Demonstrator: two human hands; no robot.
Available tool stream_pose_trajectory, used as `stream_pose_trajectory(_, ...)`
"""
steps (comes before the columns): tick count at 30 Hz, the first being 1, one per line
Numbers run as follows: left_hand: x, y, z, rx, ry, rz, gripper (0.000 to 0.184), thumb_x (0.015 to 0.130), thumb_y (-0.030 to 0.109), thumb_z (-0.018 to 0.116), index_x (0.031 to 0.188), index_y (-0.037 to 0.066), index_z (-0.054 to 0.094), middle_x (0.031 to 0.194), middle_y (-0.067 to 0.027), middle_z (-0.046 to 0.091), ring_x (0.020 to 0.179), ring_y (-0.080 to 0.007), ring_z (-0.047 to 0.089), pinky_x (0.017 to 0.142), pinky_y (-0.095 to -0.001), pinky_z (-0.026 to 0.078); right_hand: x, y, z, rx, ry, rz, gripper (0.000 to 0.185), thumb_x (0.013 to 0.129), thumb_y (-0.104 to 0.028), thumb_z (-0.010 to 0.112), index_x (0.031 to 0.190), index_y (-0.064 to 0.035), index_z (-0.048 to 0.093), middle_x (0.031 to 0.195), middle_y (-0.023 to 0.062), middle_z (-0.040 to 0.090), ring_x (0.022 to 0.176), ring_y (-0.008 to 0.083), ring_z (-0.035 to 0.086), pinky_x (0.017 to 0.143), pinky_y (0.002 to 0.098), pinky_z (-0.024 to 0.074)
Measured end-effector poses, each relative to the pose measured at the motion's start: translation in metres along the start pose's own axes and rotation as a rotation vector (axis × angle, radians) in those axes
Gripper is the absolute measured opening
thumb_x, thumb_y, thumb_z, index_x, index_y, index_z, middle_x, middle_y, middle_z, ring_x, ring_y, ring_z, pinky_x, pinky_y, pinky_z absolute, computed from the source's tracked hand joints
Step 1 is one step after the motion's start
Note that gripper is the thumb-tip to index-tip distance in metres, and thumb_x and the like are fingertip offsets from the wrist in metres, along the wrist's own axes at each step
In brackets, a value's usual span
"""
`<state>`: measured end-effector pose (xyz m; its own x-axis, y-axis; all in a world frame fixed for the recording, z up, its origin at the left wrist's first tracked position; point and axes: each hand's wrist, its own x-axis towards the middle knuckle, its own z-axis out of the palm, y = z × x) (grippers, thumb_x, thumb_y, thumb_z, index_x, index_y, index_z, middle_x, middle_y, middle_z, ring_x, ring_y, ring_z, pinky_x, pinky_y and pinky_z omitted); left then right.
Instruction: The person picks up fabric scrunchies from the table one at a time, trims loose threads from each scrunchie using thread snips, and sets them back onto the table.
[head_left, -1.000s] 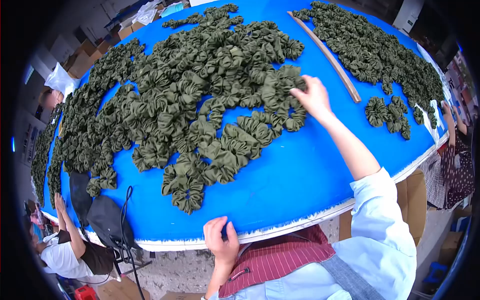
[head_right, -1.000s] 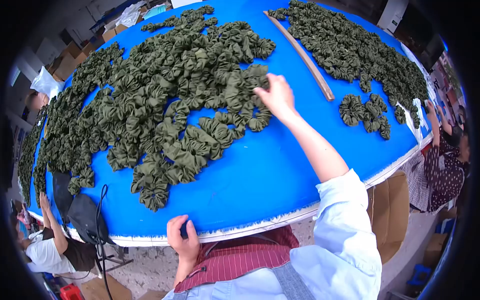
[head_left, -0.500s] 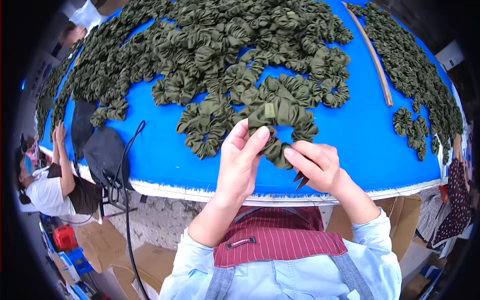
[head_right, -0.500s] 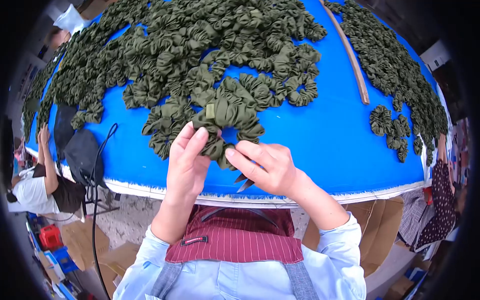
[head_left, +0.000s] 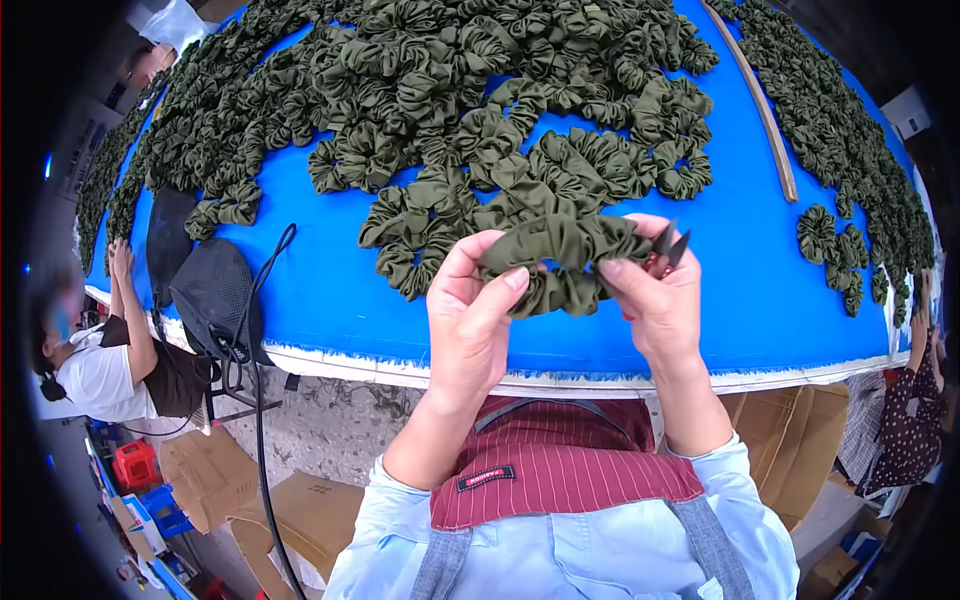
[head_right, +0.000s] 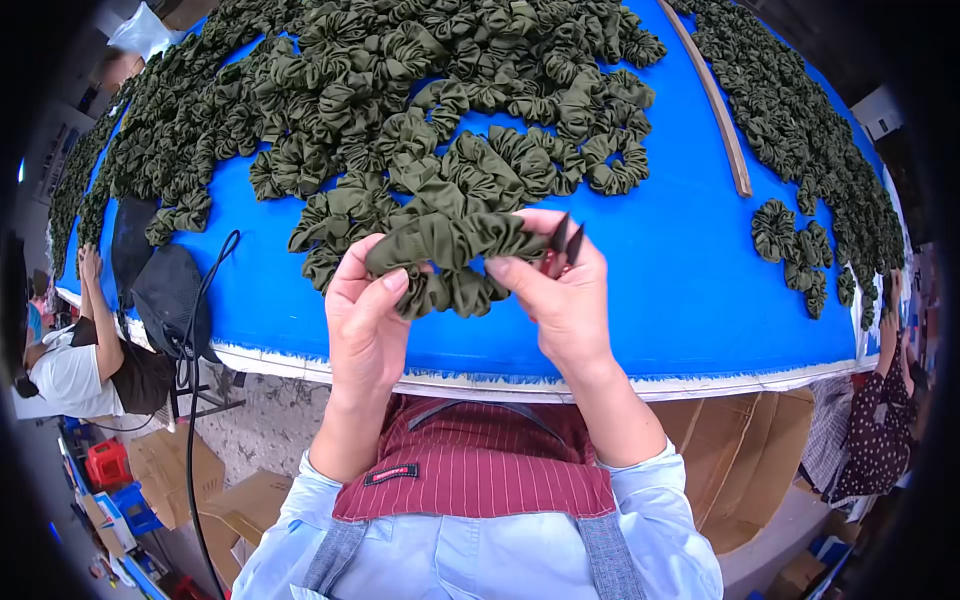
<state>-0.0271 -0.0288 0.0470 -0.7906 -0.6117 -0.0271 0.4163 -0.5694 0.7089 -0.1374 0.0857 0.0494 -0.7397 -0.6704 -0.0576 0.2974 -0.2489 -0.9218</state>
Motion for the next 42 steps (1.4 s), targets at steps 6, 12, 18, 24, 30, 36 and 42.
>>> stream_pose_trajectory(6,-0.003,0.003,0.002,-0.017,0.030,0.011,0.030,0.081,-0.002,0.056,0.110,0.001,0.048,0.096,-0.0100,0.058,0.085,-0.0141,0.057,0.077,-0.0223,0.045,0.001,0.003,-0.003,0.061,0.096,-0.025,0.040,0.073,0.005,0.065,0.110,-0.0015,0.051,0.073,0.0033,0.059,0.047,0.0018,0.039,0.040,0.0135,0.0272)
stream_pose_trajectory(12,-0.002,-0.001,0.004,0.013,0.035,0.022,0.028,0.080,-0.002,0.059,0.106,0.001,0.050,0.097,-0.0097,0.057,0.084,-0.0119,0.055,0.075,-0.0209,0.045,-0.001,0.011,0.004,0.022,0.152,-0.156,0.039,0.074,0.004,0.064,0.110,-0.0021,0.051,0.068,0.0010,0.057,0.046,0.0021,0.037,0.039,0.0134,0.0261)
stream_pose_trajectory(18,-0.004,-0.004,0.002,0.132,0.046,0.104,0.022,0.079,-0.002,0.063,0.098,0.001,0.053,0.097,-0.0070,0.056,0.080,-0.0100,0.054,0.071,-0.0190,0.045,-0.002,0.009,-0.001,-0.027,0.148,0.021,0.037,0.077,0.001,0.063,0.112,-0.0018,0.051,0.073,0.0017,0.056,0.048,0.0028,0.035,0.042,0.0142,0.0264)
stream_pose_trajectory(24,-0.002,-0.003,0.004,0.364,0.083,0.260,0.019,0.076,-0.004,0.064,0.092,0.001,0.056,0.095,-0.0052,0.055,0.076,-0.0099,0.053,0.066,-0.0191,0.046,-0.008,0.003,0.001,-0.190,0.168,-0.195,0.036,0.079,0.000,0.059,0.115,-0.0016,0.051,0.074,0.0020,0.056,0.052,0.0026,0.037,0.042,0.0143,0.0254)
stream_pose_trajectory(30,-0.004,-0.007,0.007,0.645,0.114,0.400,0.021,0.073,-0.004,0.065,0.091,0.002,0.056,0.095,-0.0059,0.055,0.076,-0.0113,0.053,0.066,-0.0208,0.045,-0.016,-0.002,0.015,-0.495,-0.083,-0.345,0.031,0.079,-0.001,0.059,0.110,0.0000,0.054,0.071,0.0011,0.053,0.054,0.0030,0.037,0.046,0.0147,0.0277)
stream_pose_trajectory(36,-0.005,-0.009,0.008,0.951,-0.015,0.623,0.022,0.076,-0.004,0.061,0.097,0.000,0.055,0.099,-0.0096,0.054,0.083,-0.0157,0.053,0.072,-0.0254,0.046,-0.017,-0.001,0.031,-0.368,-0.063,-0.234,0.024,0.077,0.000,0.061,0.101,0.0011,0.058,0.073,0.0012,0.053,0.054,0.0034,0.036,0.047,0.0159,0.0292)
stream_pose_trajectory(42,-0.004,-0.004,-0.003,1.019,-0.164,0.681,0.031,0.073,0.000,0.064,0.103,0.001,0.057,0.098,-0.0108,0.057,0.083,-0.0176,0.055,0.070,-0.0232,0.046,-0.011,-0.006,0.028,-0.146,0.058,-0.078,0.022,0.078,-0.001,0.061,0.100,0.0002,0.059,0.064,-0.0012,0.051,0.050,0.0024,0.036,0.044,0.0145,0.0288)
